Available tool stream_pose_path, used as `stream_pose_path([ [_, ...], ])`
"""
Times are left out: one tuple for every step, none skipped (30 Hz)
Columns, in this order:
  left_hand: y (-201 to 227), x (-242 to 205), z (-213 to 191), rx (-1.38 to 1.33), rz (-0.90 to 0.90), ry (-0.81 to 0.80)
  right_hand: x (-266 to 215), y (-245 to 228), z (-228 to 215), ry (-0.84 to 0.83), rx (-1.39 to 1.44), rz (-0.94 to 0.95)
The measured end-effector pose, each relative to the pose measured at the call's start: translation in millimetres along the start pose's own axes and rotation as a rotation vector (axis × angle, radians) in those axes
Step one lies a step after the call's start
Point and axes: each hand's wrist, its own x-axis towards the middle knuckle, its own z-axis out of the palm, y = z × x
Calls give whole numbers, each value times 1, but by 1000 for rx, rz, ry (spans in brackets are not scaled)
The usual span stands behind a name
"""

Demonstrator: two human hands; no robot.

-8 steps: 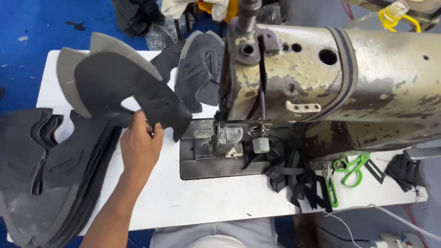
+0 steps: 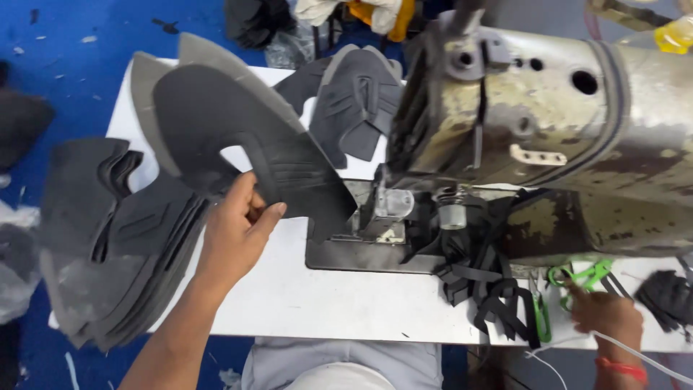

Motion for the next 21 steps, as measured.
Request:
stream_pose_path([
  [0,-1,-3,-2,13,14,15,8,19,-112,-214,83],
  [-1,-3,-3,4,5,31,39,10,23,-118,-213,64],
  [-3,-5,-3,-32,-10,15,59,14,27,-349,-566,32],
  [-5,-7,-3,-68,-26,0,80,17,32,-572,-923,-1],
  [-8,-9,-4,-65,-33,10,76,14,31,-572,-929,-13],
  [-10,-10,-4,3,-6,31,72,10,31,-443,-694,52],
  [-13,-12,-1,65,21,44,65,12,26,-311,-462,123],
  [-14,-13,2,61,13,45,53,20,19,-312,-471,121],
  [-15,-13,3,99,43,54,40,27,14,-238,-371,-200],
  [-16,-14,5,136,73,62,26,35,8,-160,-263,-517],
  [-18,-14,7,135,70,65,38,50,15,-161,-265,-521],
  [-20,-14,10,144,130,84,49,65,22,-196,222,-106],
  [-22,-14,12,156,192,101,59,80,32,-242,714,325],
  [-21,-13,13,159,189,101,88,149,27,-245,714,325],
  [-21,-12,12,158,188,101,120,200,40,-412,862,472],
  [-21,-11,12,156,187,101,150,235,67,-587,1006,612],
  [-21,-10,10,163,180,102,141,223,47,-597,1002,614],
  [-22,-9,8,170,139,69,135,205,30,-603,966,528],
  [-21,-7,10,171,101,32,123,189,12,-600,931,445],
  [-23,-6,10,171,98,29,107,190,15,-598,895,361],
  [-25,-4,10,180,89,26,89,194,18,-595,860,278],
])
